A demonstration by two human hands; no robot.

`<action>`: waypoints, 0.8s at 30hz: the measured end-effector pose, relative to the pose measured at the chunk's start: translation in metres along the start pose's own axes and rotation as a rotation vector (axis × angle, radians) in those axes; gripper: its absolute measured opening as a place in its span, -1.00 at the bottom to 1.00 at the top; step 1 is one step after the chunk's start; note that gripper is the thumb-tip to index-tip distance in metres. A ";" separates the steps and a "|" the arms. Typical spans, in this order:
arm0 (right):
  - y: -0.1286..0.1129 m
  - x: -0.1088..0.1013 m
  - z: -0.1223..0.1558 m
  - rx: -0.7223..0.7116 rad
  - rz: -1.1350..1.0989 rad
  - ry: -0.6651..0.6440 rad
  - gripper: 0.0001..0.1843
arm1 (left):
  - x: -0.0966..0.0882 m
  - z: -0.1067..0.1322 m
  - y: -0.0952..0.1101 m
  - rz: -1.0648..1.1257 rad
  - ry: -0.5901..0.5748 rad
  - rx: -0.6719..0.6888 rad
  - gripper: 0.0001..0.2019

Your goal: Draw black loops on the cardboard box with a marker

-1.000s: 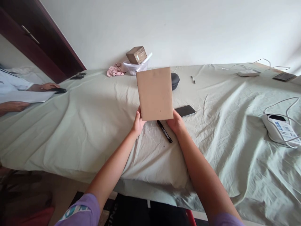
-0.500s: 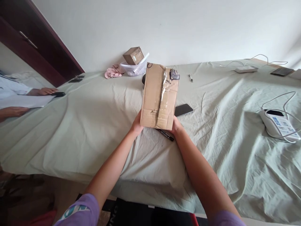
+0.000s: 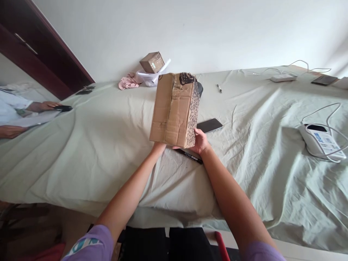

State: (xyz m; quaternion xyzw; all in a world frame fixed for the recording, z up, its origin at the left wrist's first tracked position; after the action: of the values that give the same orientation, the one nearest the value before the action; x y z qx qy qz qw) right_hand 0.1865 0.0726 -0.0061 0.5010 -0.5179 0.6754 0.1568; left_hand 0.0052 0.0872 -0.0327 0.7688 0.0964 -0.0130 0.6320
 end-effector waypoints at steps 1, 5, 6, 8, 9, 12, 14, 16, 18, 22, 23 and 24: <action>0.001 0.001 0.001 0.009 -0.016 0.016 -0.34 | 0.000 0.000 0.001 0.001 0.011 0.000 -0.74; -0.003 -0.001 0.000 -0.096 -0.038 0.065 -0.32 | -0.007 0.001 0.004 0.038 0.090 -0.019 -0.54; -0.005 -0.003 -0.001 -0.163 -0.025 0.087 -0.34 | -0.011 0.002 0.007 0.059 0.120 -0.008 -0.42; -0.009 -0.009 -0.004 -0.302 0.025 0.148 -0.44 | -0.019 0.004 0.016 0.098 0.150 0.074 -0.26; -0.010 -0.012 -0.006 -0.366 0.062 0.175 -0.48 | -0.021 0.005 0.022 0.100 0.140 0.135 -0.22; -0.012 -0.018 -0.008 -0.516 0.196 0.218 -0.45 | -0.022 0.010 0.035 -0.007 0.025 0.272 -0.14; -0.012 -0.021 -0.008 -0.563 0.265 0.243 -0.38 | -0.022 0.010 0.035 -0.106 0.002 0.286 -0.22; -0.012 -0.023 -0.007 -0.578 0.319 0.263 -0.34 | -0.025 0.007 0.032 -0.157 0.048 0.278 -0.35; -0.012 -0.022 -0.006 -0.586 0.381 0.262 -0.30 | -0.027 0.003 0.027 -0.156 0.094 0.260 -0.46; -0.013 -0.017 -0.005 -0.600 0.468 0.241 -0.31 | -0.026 -0.004 0.017 -0.096 0.098 0.180 -0.55; -0.013 -0.016 -0.005 -0.604 0.472 0.239 -0.31 | -0.026 -0.005 0.016 -0.088 0.100 0.161 -0.56; -0.013 -0.016 -0.005 -0.603 0.475 0.237 -0.30 | -0.026 -0.005 0.015 -0.081 0.103 0.146 -0.57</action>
State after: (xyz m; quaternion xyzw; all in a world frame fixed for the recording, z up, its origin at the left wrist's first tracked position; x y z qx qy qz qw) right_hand 0.2003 0.0874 -0.0126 0.2174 -0.7727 0.5637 0.1948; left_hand -0.0179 0.0859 -0.0134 0.8078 0.1588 -0.0059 0.5676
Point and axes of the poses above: each hand's wrist, its own z-axis away from the middle knuckle, its own x-axis out of the palm, y = z × x, the point moved 5 cm from there along -z, towards the middle knuckle, and after that the axes turned 13 degrees about -z, right-handed, at the moved point
